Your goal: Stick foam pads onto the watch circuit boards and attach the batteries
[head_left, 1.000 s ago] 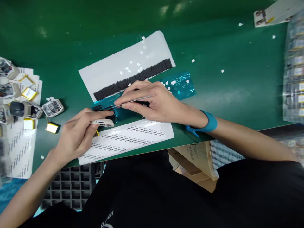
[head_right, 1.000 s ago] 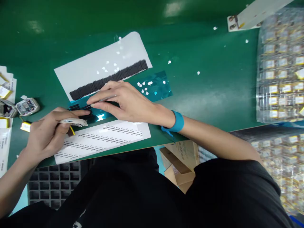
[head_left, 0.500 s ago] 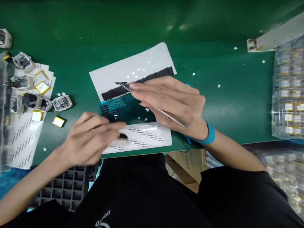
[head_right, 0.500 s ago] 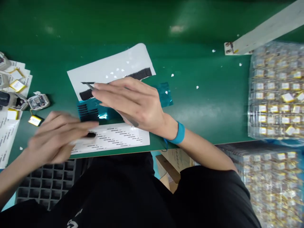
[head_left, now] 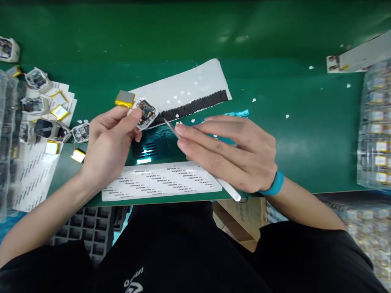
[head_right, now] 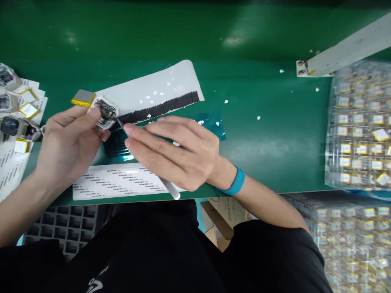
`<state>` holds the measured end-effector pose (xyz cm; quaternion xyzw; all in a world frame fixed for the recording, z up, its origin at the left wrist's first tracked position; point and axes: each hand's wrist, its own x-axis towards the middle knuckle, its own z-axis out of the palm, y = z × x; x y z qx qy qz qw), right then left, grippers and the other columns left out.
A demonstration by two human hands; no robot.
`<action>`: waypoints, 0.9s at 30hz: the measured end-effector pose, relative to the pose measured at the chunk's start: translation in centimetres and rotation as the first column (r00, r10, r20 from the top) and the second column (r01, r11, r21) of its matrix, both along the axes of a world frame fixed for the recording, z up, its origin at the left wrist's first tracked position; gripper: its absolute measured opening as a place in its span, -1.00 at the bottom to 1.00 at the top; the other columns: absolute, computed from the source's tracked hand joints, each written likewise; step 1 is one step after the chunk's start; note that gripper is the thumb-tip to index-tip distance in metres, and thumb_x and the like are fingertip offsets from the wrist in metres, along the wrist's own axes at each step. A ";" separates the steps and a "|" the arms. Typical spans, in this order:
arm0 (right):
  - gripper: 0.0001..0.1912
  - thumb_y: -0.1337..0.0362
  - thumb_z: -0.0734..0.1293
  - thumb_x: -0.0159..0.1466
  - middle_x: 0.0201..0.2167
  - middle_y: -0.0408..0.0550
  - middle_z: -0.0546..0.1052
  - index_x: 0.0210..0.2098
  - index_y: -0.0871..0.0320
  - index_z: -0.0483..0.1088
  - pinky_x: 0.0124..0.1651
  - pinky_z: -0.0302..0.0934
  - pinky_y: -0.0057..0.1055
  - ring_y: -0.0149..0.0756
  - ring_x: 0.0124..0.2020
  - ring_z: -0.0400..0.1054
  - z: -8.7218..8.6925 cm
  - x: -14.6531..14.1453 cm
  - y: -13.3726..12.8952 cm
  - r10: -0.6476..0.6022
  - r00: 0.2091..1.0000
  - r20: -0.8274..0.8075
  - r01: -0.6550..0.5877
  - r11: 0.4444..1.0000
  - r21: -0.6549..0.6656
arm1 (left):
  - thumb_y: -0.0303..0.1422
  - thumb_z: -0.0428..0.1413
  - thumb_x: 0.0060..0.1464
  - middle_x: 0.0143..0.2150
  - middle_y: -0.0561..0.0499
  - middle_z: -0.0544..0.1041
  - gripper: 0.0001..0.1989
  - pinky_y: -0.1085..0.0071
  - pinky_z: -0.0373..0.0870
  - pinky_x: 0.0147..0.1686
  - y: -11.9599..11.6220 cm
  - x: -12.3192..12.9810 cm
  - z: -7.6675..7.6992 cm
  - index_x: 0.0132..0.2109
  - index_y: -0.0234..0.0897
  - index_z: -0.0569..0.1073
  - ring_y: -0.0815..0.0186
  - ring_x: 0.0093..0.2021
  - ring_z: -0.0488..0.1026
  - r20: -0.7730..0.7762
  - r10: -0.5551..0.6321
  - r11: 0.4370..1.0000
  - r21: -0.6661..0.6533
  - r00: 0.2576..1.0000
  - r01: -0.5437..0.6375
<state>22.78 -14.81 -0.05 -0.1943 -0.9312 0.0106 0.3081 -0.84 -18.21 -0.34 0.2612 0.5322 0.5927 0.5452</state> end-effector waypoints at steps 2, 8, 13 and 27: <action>-0.78 0.30 0.40 0.46 0.12 -0.24 0.64 0.07 -0.05 0.54 0.13 0.61 -0.30 -0.32 0.03 0.63 -0.1 -0.4 0.0 0.080 0.997 0.023 -0.083 0.978 0.189 | -0.56 0.32 0.04 -0.40 0.01 0.58 -0.92 0.51 0.49 -0.50 -0.5 0.3 -0.4 -0.39 -0.35 0.62 0.43 -0.48 0.43 -0.028 0.015 0.999 0.030 0.999 -0.015; -0.86 0.27 0.38 0.48 0.05 -0.24 0.68 0.00 0.00 0.57 0.11 0.59 -0.33 -0.40 -0.05 0.62 -0.3 -1.3 -0.4 0.073 0.996 0.045 -0.083 0.951 0.299 | -0.54 0.33 -0.07 -0.46 0.10 0.53 -0.81 0.29 0.71 -0.38 -1.1 1.0 -0.2 -0.50 -0.29 0.48 0.37 -0.47 0.49 -0.053 0.023 0.999 0.028 0.998 -0.022; -0.80 0.33 0.43 0.42 0.04 -0.10 0.69 0.03 0.16 0.57 0.07 0.59 -0.28 -0.33 -0.08 0.61 -0.3 -1.3 -0.7 0.132 0.990 0.053 -0.141 0.955 0.259 | -0.52 0.31 -0.04 -0.44 0.08 0.55 -0.81 0.24 0.70 -0.42 -1.3 0.9 -0.4 -0.49 -0.29 0.47 0.29 -0.46 0.57 -0.101 -0.014 1.000 0.015 0.995 0.016; -0.75 0.27 0.37 0.48 0.11 -0.36 0.66 0.05 -0.24 0.52 0.06 0.55 -0.21 -0.26 -0.04 0.63 -0.5 -1.4 -0.4 0.121 0.986 0.114 -0.087 0.960 -0.267 | -0.51 0.36 0.12 -0.40 0.14 0.60 -0.87 0.45 0.72 -0.39 -2.0 0.8 -0.9 -0.29 -0.17 0.64 0.39 -0.46 0.57 -0.191 -0.053 0.998 0.029 0.980 0.060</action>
